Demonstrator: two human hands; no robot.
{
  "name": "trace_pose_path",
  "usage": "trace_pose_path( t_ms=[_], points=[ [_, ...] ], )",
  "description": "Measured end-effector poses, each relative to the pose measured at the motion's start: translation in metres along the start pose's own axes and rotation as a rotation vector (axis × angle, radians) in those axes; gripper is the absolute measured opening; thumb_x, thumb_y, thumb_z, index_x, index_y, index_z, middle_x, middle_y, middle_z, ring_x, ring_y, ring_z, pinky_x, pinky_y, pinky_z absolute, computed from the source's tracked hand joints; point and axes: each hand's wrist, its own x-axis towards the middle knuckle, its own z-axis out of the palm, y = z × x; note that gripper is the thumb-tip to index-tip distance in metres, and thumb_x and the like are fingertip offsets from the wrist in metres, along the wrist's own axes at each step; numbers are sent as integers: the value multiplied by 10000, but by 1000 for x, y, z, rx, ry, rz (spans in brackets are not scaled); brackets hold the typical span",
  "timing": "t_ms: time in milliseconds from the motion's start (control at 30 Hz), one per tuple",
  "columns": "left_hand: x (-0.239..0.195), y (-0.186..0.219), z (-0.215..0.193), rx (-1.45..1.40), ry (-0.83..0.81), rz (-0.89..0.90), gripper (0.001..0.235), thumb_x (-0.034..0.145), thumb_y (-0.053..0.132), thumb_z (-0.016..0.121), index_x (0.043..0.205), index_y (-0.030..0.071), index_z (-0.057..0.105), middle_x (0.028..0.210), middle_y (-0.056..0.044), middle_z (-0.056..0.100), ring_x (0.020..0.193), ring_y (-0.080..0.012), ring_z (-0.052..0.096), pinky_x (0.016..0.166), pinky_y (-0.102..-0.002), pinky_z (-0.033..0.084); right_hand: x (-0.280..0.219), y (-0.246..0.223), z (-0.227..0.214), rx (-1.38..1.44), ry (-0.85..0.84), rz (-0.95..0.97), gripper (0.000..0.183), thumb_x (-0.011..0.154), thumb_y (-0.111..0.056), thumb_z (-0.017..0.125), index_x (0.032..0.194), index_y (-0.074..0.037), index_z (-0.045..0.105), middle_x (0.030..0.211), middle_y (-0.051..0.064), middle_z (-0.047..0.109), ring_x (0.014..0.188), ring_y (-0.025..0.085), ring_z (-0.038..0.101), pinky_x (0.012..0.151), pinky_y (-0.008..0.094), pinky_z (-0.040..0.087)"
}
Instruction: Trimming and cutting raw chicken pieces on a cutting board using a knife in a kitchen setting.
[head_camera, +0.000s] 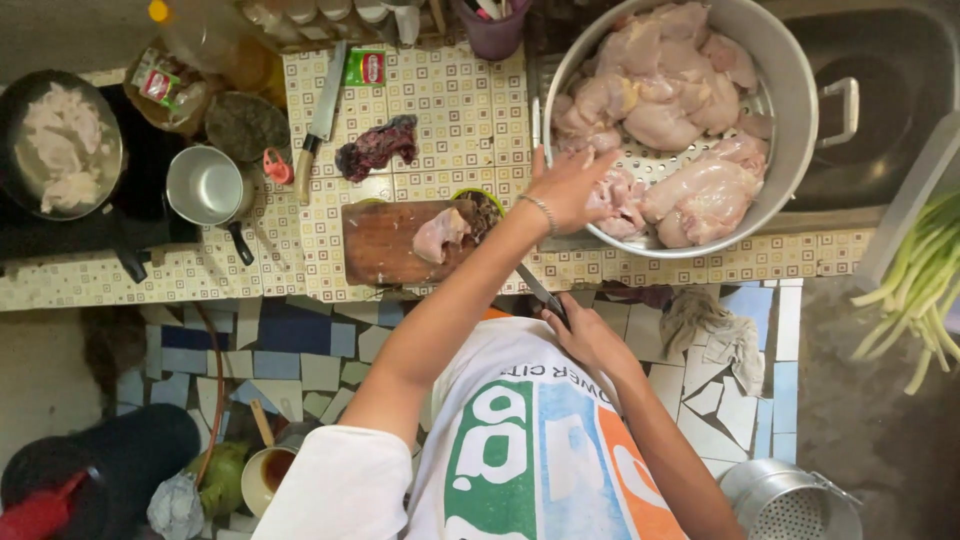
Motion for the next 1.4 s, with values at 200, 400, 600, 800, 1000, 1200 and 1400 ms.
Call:
trace_pose_path(
  t_ms=[200,400,600,800,1000,1200,1400],
  points=[
    [-56,-142,-9,-158,270,-213,231,917,237,702,1143,224,654,968,-62,670,970,-326,704,796,-483,577,2,42,5,100,13,74,334,1005,-388,491,1158,-95,535,893,298,682,911,460,695,730,503,516],
    [-57,-196,58,-81,-102,-171,546,900,129,731,1414,155,548,1303,-217,555,1224,-420,591,1010,-505,530,12,46,-1,-16,-19,77,418,1004,-400,462,1254,-73,537,917,308,695,894,441,700,715,502,506],
    [-60,-196,81,68,-120,-80,488,861,321,792,1270,101,640,1269,-186,606,1228,-396,570,986,-502,521,17,22,5,24,34,65,401,1025,-416,464,1129,-40,558,816,289,675,805,432,677,658,476,488],
    [-50,-263,115,180,-215,-7,217,795,260,818,982,173,753,1040,-151,718,1062,-388,686,888,-475,580,14,-9,30,52,80,80,387,1024,-443,485,1045,-61,546,772,281,658,803,459,668,664,486,476],
    [-109,-239,25,-39,-184,-10,343,883,108,688,1215,187,649,1114,-216,701,1117,-418,666,1008,-486,543,4,-48,80,192,133,149,353,1017,-419,483,994,-68,504,719,269,596,750,428,627,643,495,468],
    [-155,-283,23,-468,77,136,628,893,100,731,1408,193,384,934,-254,728,1021,-452,695,912,-556,544,8,-82,153,329,221,190,348,1022,-412,510,938,-76,535,643,184,562,666,313,611,523,397,507],
    [-195,-267,30,-1131,532,3,324,964,242,724,1262,137,654,1204,-141,703,1104,-305,687,889,-402,602,21,-73,233,429,267,183,338,1021,-396,502,909,-80,543,615,145,561,603,298,600,477,416,483]
  ],
)
